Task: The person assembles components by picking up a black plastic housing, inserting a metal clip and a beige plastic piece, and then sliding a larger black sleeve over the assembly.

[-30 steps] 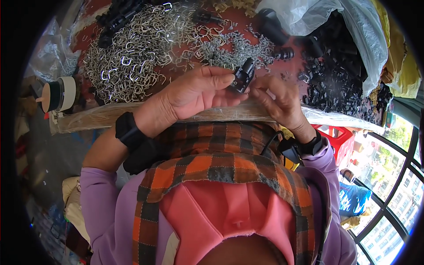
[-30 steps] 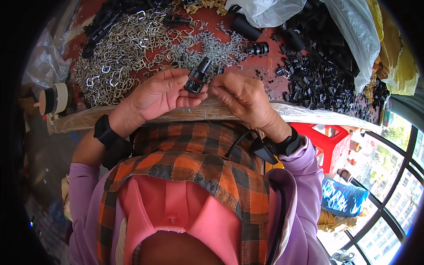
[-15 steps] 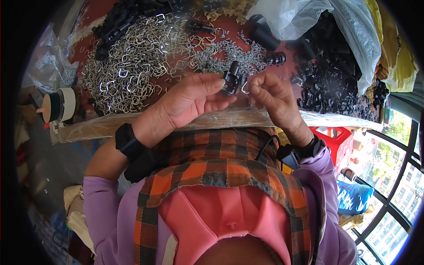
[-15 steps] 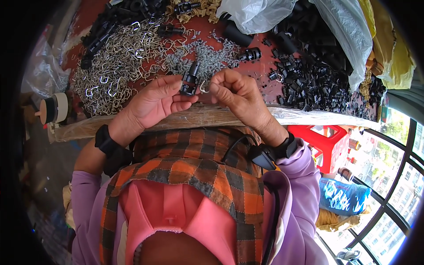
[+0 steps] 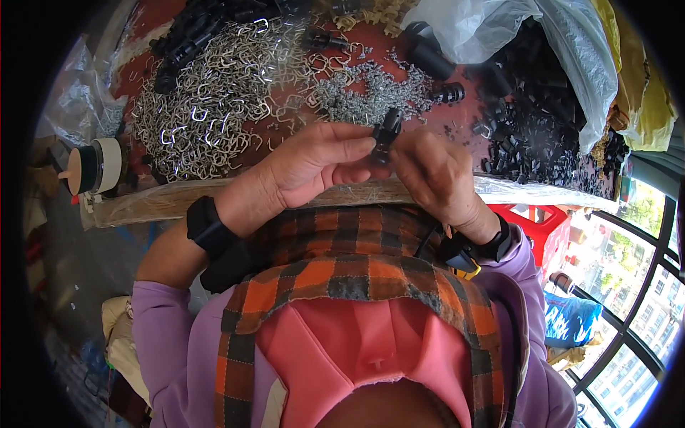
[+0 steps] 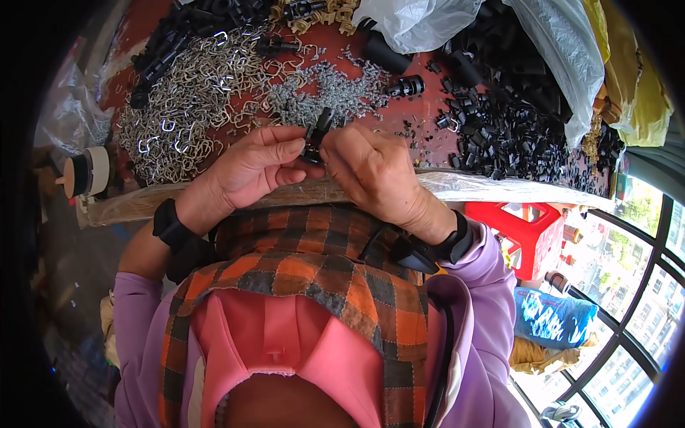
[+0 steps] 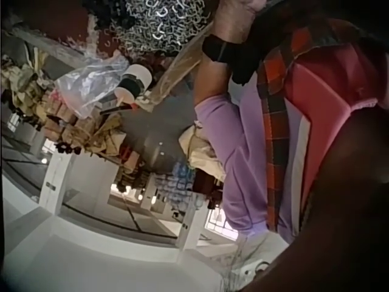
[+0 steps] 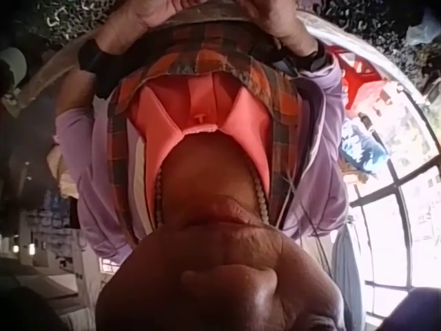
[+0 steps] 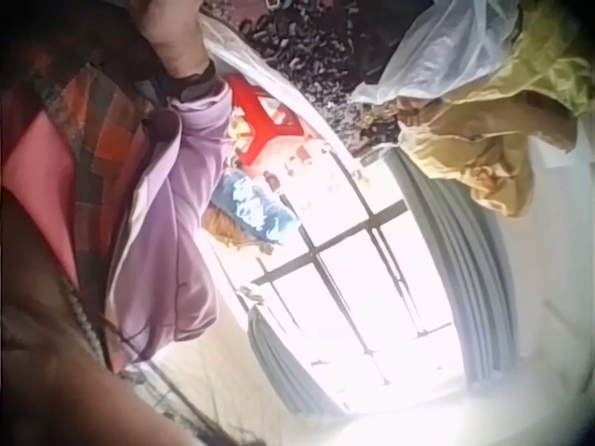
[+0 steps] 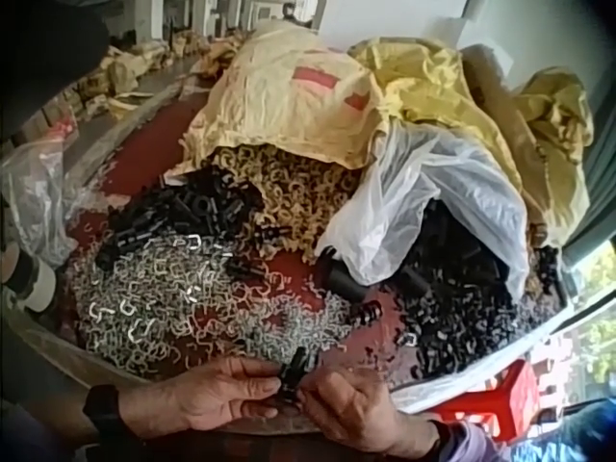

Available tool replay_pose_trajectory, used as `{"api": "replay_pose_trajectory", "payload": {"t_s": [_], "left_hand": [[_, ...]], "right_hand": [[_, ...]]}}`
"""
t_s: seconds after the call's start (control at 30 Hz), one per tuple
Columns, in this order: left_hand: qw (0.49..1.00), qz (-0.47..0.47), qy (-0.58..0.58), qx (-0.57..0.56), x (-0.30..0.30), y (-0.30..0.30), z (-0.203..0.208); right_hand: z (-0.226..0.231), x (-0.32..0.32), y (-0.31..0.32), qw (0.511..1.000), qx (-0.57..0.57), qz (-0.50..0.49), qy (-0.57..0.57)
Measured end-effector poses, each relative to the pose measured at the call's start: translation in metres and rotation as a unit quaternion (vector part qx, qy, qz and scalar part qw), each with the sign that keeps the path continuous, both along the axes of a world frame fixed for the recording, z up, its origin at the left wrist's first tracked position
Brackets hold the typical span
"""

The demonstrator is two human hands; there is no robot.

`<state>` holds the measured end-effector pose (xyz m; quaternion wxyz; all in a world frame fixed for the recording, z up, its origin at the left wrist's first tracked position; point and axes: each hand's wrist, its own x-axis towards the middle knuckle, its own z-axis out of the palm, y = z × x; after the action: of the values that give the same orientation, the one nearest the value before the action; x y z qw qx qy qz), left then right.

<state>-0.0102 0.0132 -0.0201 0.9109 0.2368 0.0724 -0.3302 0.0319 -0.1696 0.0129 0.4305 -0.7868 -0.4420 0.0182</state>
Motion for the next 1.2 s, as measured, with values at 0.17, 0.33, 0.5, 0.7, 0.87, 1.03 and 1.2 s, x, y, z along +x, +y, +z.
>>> {"api": "replay_pose_trajectory", "payload": {"t_s": [0.17,0.33,0.5,0.7,0.87,1.03,1.2], "left_hand": [[0.999,0.002,-0.003,0.044,0.000,-0.001,0.004],[0.998,-0.002,-0.014,0.068,-0.001,-0.002,0.005],[0.995,-0.011,-0.017,0.096,-0.001,-0.002,0.006],[0.995,0.005,0.002,0.095,0.000,-0.002,0.005],[0.994,-0.004,-0.003,0.111,0.000,-0.002,0.006],[0.990,-0.009,-0.014,0.143,0.002,-0.002,0.011],[0.990,-0.018,-0.021,0.141,0.004,0.001,0.011]], "right_hand": [[0.002,-0.003,0.000,0.998,-0.040,-0.011,-0.050],[0.005,-0.005,0.000,0.995,-0.064,-0.006,-0.077],[0.005,-0.006,0.001,0.992,-0.063,0.000,-0.113],[0.004,-0.008,0.001,0.995,-0.063,-0.034,-0.069],[0.005,-0.004,0.001,0.992,-0.090,-0.006,-0.093],[0.006,-0.002,0.002,0.994,-0.088,0.020,-0.068],[0.002,-0.004,0.005,0.998,-0.027,-0.007,0.057]]}}
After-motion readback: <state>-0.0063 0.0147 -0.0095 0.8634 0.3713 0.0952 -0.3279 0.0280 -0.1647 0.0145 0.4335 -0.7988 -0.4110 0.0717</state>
